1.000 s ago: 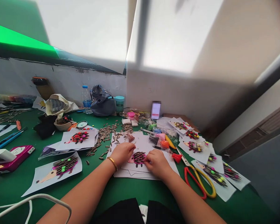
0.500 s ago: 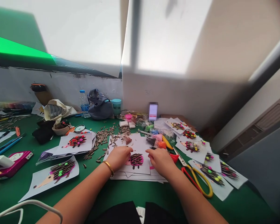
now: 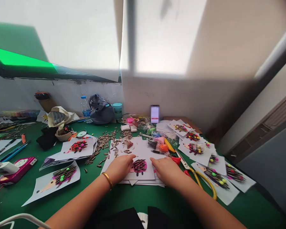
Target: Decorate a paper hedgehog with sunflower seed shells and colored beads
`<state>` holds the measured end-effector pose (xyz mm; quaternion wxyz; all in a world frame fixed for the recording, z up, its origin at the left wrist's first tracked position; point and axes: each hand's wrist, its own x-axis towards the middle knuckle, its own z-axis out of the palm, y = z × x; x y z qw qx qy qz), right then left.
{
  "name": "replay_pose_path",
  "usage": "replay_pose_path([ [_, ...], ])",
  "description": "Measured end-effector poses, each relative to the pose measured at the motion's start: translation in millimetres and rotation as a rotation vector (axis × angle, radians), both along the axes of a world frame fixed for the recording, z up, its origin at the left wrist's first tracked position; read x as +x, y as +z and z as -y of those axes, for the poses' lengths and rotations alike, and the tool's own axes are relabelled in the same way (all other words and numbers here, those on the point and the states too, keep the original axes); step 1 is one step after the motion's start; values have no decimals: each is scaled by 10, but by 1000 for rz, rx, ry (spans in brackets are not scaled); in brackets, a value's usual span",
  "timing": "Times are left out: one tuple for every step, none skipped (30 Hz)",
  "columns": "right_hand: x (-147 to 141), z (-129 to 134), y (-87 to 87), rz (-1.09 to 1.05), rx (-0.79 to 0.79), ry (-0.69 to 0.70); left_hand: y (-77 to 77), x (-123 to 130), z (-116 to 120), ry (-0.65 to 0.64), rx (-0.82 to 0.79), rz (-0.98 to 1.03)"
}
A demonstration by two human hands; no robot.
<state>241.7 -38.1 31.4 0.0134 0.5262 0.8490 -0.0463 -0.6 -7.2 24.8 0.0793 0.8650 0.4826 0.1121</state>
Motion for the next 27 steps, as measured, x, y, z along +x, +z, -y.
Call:
replay_pose_path([
  [12, -10, 11, 2, -1, 5, 7, 0, 1, 4, -8, 14],
  [22, -24, 26, 6, -7, 8, 16, -9, -18, 16, -13, 26],
  [29, -42, 48, 8, -15, 10, 24, -25, -56, 33, -12, 33],
  [33, -65, 76, 9, -23, 8, 33, -48, -112, 73, 2, 36],
  [33, -90, 110, 6, -25, 1, 40, -76, -184, 128, 16, 19],
  [28, -117, 148, 0, -21, -11, 43, -105, -265, 182, 35, -5],
  [18, -146, 185, -4, -14, -28, 42, -132, -349, 211, 62, -25],
  [3, -175, 216, -7, -10, -51, 34, -155, -430, 224, 80, -44],
  [-16, -203, 237, -9, -9, -75, 20, -171, -502, 233, 80, -55],
  [-38, -230, 244, -13, -14, -96, -1, -178, -560, 248, 71, -58],
  [-59, -255, 235, -23, -21, -111, -27, -177, -604, 242, 66, -49],
  [-78, -277, 210, -38, -24, -117, -56, -169, -634, 221, 64, -37],
  [-93, -298, 171, -61, -19, -114, -85, -155, -650, 200, 63, -32],
  [-103, -316, 123, -86, -7, -108, -113, -137, -657, 177, 65, -31],
  [-107, -331, 71, -111, 7, -102, -138, -118, -657, 158, 68, -33],
  [-106, -343, 20, -132, 17, -104, -157, -99, -655, 148, 71, -39],
  [-103, -351, -24, -146, 20, -108, -171, -83, -653, 142, 73, -43],
  [-100, -356, -60, -155, 18, -116, -178, -69, -653, 138, 75, -43],
  [-100, -356, -85, -157, 10, -125, -180, -57, -653, 137, 77, -42],
  [-104, -352, -100, -156, 2, -132, -177, -46, -654, 136, 80, -38],
  [-113, -344, -106, -152, -3, -140, -168, -36, -654, 134, 82, -35],
  [-128, -334, -105, -144, -6, -150, -155, -24, -650, 132, 84, -30],
  [-146, -322, -99, -136, -6, -163, -137, -10, -639, 133, 84, -23],
  [-165, -310, -92, -126, -6, -176, -115, 9, -622, 137, 85, -14],
  [-183, -300, -84, -115, -7, -188, -90, 31, -597, 143, 87, -5],
  [-199, -292, -78, -105, -10, -201, -62, 59, -565, 151, 87, 12],
  [-209, -287, -75, -100, -15, -210, -35, 91, -529, 159, 87, 32],
])
